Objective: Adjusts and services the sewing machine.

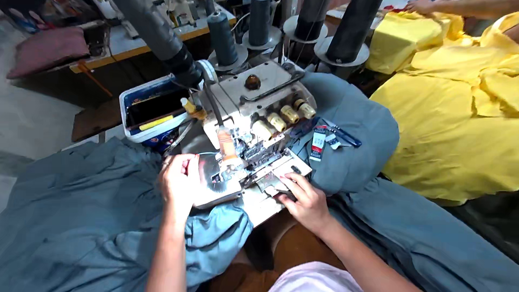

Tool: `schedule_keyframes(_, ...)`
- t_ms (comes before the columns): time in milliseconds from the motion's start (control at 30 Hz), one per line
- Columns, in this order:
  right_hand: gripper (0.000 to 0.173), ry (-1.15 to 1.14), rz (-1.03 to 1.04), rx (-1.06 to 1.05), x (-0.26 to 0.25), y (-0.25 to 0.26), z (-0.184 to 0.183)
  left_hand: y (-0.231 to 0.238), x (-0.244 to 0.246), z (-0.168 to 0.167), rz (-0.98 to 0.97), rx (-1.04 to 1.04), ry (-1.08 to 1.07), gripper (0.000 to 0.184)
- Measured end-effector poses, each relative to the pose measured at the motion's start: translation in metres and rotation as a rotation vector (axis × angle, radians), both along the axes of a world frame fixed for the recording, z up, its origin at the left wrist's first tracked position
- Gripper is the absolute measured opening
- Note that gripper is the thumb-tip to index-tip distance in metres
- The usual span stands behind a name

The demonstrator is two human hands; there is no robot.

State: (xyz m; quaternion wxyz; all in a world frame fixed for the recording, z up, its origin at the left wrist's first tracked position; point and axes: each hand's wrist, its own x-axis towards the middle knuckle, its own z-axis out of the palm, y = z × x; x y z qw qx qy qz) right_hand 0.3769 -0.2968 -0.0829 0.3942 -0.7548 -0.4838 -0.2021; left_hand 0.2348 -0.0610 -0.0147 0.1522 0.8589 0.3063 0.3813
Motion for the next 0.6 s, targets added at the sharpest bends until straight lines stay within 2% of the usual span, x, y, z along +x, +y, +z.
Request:
schedule_keyframes(167, 0.015, -0.1, -0.052, 0.096, 0.008, 0.017, 0.006, -0.004, 0.004, 0.0, 0.042, -0.033, 0.012, 0.019)
schedule_keyframes(367, 0.029, -0.146, -0.111, 0.251, 0.033, 0.049, 0.015, -0.003, 0.004, -0.002, 0.035, -0.011, -0.026, 0.019)
schedule_keyframes(500, 0.031, -0.19, -0.135, 0.25, 0.047, 0.072, 0.023, -0.005, 0.004, -0.002, 0.057, -0.047, -0.032, 0.018)
schedule_keyframes(600, 0.029, -0.091, -0.09, 0.248, 0.045, 0.083, 0.023, -0.004, 0.003, -0.006, 0.071, -0.072, -0.082, 0.018)
